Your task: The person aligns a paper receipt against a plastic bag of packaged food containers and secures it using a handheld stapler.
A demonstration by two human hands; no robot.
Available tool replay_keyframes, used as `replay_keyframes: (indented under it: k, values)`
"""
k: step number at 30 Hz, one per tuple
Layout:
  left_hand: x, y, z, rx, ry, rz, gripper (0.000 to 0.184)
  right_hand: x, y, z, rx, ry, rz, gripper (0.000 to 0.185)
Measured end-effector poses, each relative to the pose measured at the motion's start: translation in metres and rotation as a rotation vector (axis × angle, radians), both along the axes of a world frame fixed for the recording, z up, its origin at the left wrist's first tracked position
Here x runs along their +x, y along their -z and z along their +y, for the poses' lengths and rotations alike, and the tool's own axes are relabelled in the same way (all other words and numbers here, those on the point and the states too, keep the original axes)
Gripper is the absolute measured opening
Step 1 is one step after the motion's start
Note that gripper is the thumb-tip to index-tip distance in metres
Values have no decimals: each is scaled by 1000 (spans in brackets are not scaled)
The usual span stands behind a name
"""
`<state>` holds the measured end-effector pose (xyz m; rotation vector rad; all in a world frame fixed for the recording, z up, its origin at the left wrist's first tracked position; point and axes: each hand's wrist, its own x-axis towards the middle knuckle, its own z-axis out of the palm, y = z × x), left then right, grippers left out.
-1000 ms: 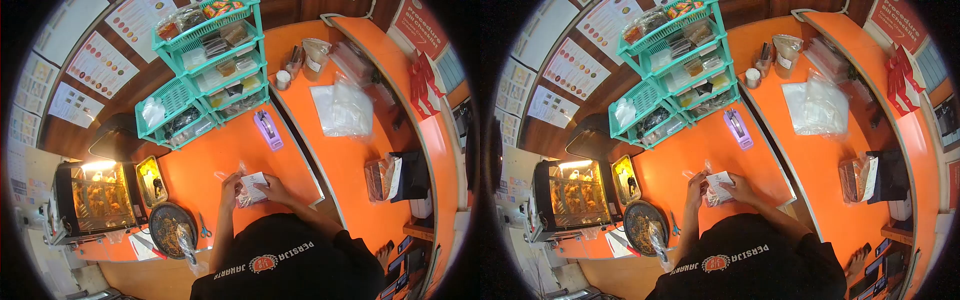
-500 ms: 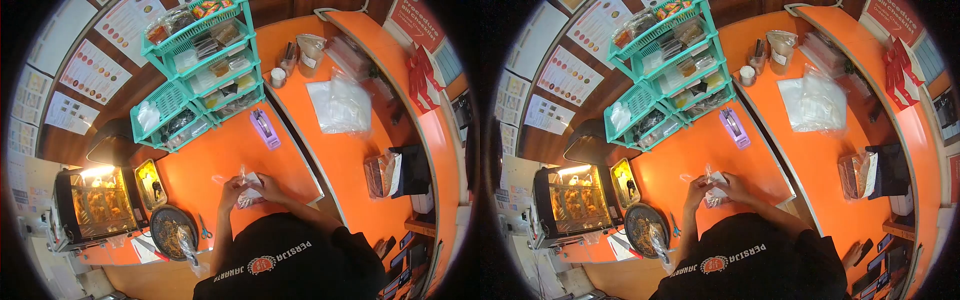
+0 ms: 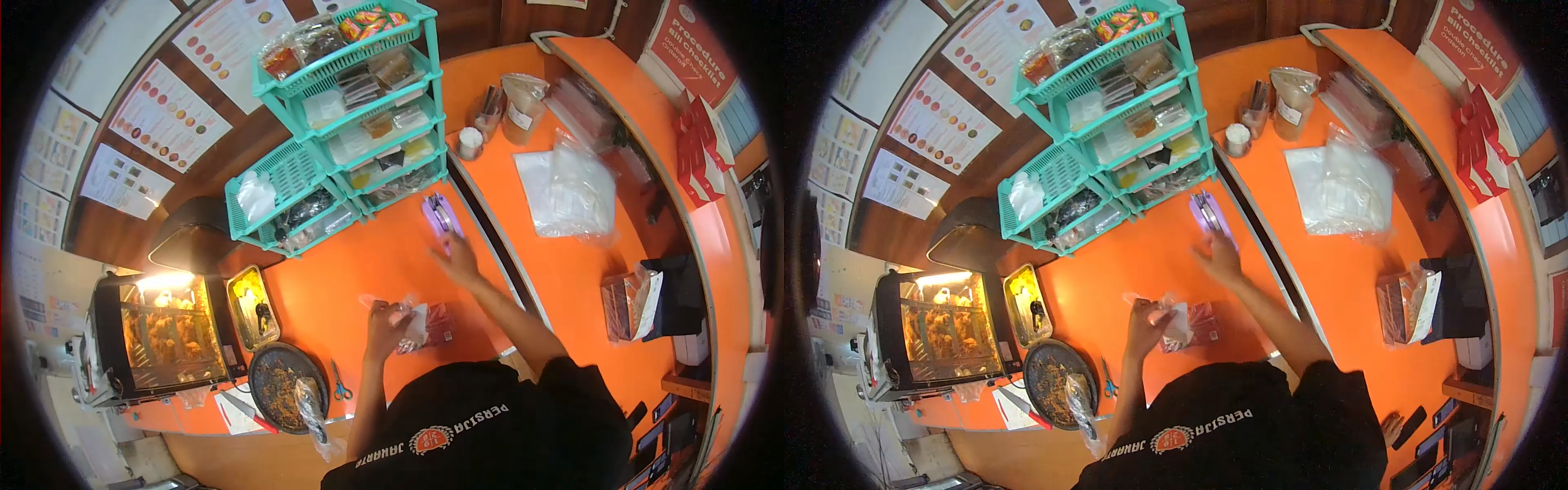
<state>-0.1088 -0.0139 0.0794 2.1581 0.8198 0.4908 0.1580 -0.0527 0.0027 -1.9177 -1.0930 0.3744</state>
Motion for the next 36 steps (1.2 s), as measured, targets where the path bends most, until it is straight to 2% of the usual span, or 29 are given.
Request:
replay_keyframes:
  k: [1, 2, 3, 4, 5, 6, 8, 10, 11, 13, 14, 16, 17, 19, 20, 22, 24, 27, 28, 30, 31, 33, 35, 36]
  values:
    - [0, -6, -3, 13, 0, -6, 20, 18, -6, 25, 8, 135, -181, 50]
    - [3, -18, -9, 177, 12, 25, 18, 31, -10, 47, 18, 275, -362, 50]
    - [7, -30, -14, 344, 22, 53, 17, 39, -14, 62, 36, 279, -370, 50]
    - [11, -37, -20, 257, -96, 73, 17, 46, -18, 78, -123, 301, -347, 53]
    - [11, -31, -19, 278, -101, 62, 17, 52, -18, 95, -280, 320, -323, 56]
    - [9, -21, -15, 277, 25, 0, 18, 55, -16, 105, -362, 302, -302, 58]
    - [3, -9, -14, 290, 134, -63, 20, 64, 12, 123, -352, 293, -352, 56]
    - [1, -7, -15, -62, 134, -86, 20, 62, 20, 126, -294, 288, -479, 46]
    - [1, -7, -13, -60, 126, -90, 20, 64, 19, 128, -290, 281, -484, 46]
    - [-4, -7, -17, -521, 44, -24, 19, 65, 24, 119, 78, 207, -346, 42]
    - [-4, -5, -18, -652, -5, -91, 20, 61, 18, 113, 59, 208, -340, 42]
    - [-7, 25, -8, -675, -27, -132, 21, 48, 7, 91, 237, 39, 254, 36]
    - [-9, 27, -7, -677, -51, -183, 22, 36, 7, 68, 201, 44, 270, 36]
    - [-8, 20, -2, -635, -72, -202, 18, 16, -8, 25, 343, -271, 787, 34]
    - [-11, 25, 4, -652, -74, -195, 18, 5, -32, -3, 197, -347, 857, 35]
    - [-14, 41, 16, -481, 5, -126, 18, -13, -27, -46, -59, -469, 910, 42]
    - [-11, 28, 20, -561, 9, -98, 19, -46, -59, -80, -75, -462, 791, 46]
    - [-3, 8, 19, -628, 41, -25, 19, -75, -35, -100, -60, -532, 648, 49]
    - [-2, 8, 17, -664, 19, -62, 20, -80, -48, -102, -106, -519, 627, 48]
    - [-1, 5, 17, -695, 1, -95, 20, -90, -46, -99, -61, -491, 560, 46]
    - [-4, 4, 20, -694, 31, -21, 20, -94, -45, -97, -22, -470, 490, 45]
    - [-7, 2, 19, -688, 58, 56, 21, -98, -45, -91, 43, -471, 539, 44]
    - [-9, 10, 15, -648, 98, -155, 18, -101, -35, -89, 106, -477, 585, 44]
    - [-11, 14, 15, -645, 95, -154, 18, -104, -26, -87, 126, -476, 619, 43]
